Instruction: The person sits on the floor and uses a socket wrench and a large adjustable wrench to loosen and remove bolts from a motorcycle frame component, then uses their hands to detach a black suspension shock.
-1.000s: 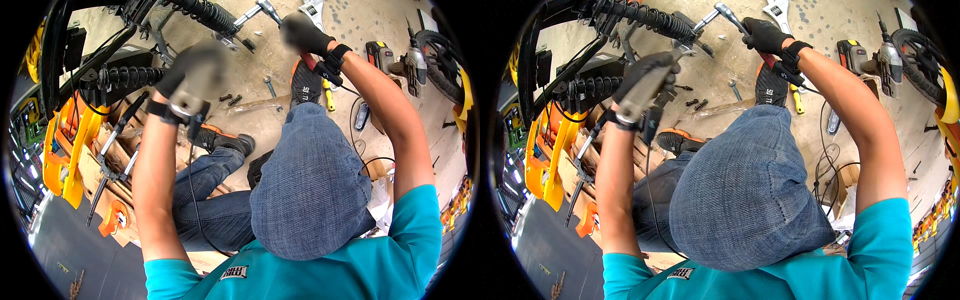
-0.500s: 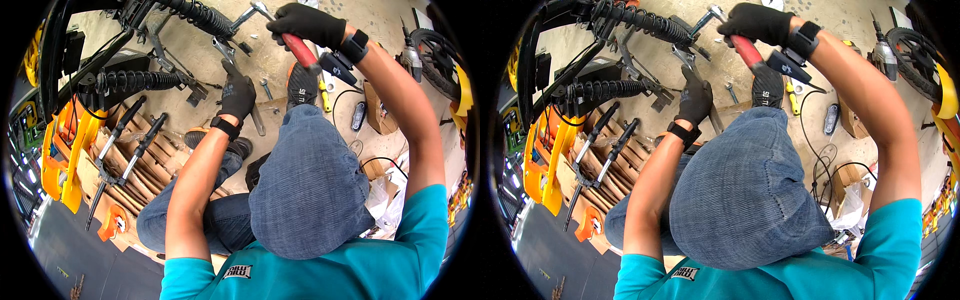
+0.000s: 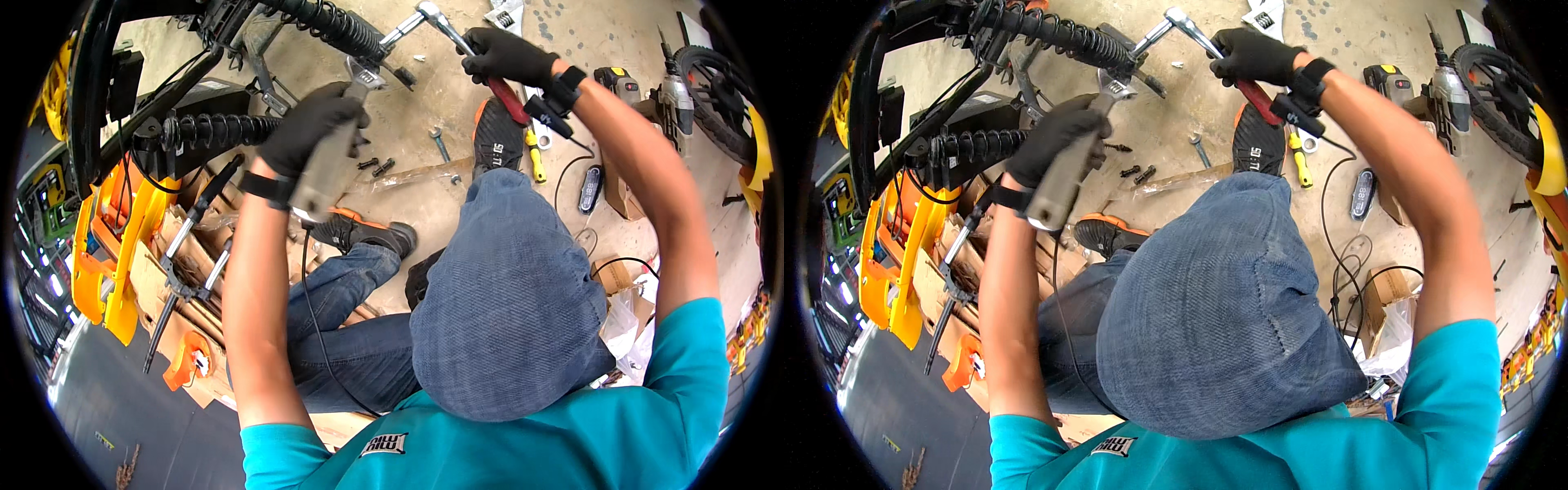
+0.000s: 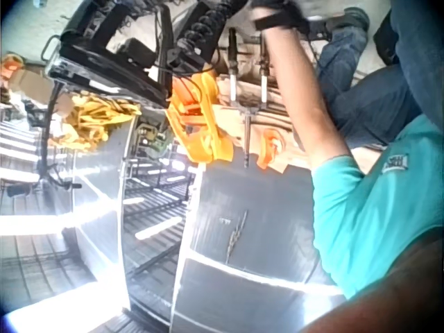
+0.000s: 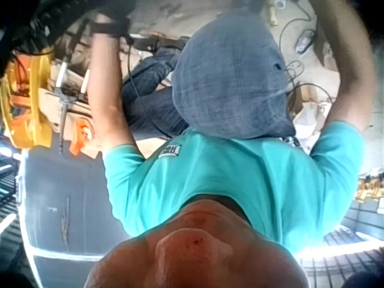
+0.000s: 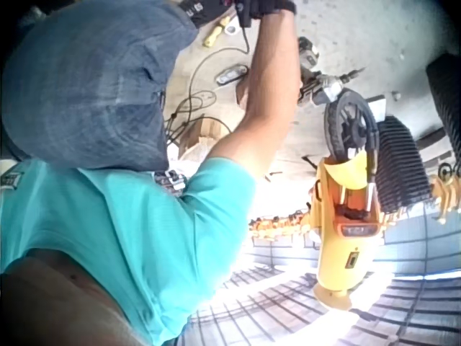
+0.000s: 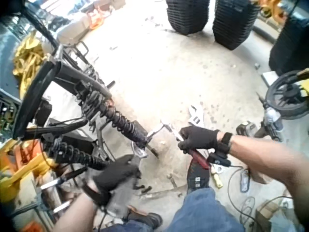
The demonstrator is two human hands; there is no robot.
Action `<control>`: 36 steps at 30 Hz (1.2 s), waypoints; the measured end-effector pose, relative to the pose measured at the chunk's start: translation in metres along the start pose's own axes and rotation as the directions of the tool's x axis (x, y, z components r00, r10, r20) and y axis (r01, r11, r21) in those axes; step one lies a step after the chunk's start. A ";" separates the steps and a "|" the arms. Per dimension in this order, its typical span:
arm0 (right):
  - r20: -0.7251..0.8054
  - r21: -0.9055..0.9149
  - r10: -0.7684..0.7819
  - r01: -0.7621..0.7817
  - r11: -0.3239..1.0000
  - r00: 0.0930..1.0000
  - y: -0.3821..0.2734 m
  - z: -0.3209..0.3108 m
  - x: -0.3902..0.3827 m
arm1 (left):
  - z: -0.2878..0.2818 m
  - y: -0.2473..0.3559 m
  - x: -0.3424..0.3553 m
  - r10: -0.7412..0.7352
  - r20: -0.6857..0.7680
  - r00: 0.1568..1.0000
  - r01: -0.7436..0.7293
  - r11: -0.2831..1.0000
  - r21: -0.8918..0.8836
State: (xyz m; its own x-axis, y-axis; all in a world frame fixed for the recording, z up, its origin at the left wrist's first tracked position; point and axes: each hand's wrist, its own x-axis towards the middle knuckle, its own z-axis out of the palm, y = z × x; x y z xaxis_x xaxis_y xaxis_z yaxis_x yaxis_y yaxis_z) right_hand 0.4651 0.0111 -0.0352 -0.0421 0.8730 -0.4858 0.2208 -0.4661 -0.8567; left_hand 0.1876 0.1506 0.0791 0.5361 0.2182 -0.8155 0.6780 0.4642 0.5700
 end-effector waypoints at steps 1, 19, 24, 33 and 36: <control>0.047 0.053 0.009 -0.012 0.999 0.999 -0.011 -0.004 -0.004 | 0.012 -0.014 0.007 0.100 -0.062 0.993 -0.090 0.984 0.156; -0.082 -0.238 -0.031 0.010 0.971 0.996 0.028 0.006 0.016 | 0.008 0.011 -0.001 0.023 -0.064 0.998 -0.028 0.997 -0.069; 0.020 -0.152 -0.033 0.035 0.988 0.999 0.005 -0.002 0.008 | -0.013 0.011 -0.006 0.001 0.008 1.000 -0.001 1.000 -0.015; 0.209 -0.201 -0.083 0.126 0.971 0.974 -0.096 -0.033 -0.009 | 0.097 -0.104 0.065 0.437 -0.416 0.798 0.021 0.669 0.743; 0.141 -0.156 0.026 -0.004 0.988 0.990 -0.068 -0.024 -0.006 | 0.105 -0.115 0.079 0.603 -0.438 0.667 -0.027 0.607 0.794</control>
State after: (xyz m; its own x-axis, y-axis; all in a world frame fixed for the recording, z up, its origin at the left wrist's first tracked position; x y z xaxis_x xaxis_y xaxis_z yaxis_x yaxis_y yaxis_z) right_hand 0.4736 0.0415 0.0301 -0.1736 0.8316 -0.5276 0.3702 -0.4413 -0.8174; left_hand 0.2048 0.0247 -0.0406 0.5462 0.8013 -0.2441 0.7963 -0.4063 0.4481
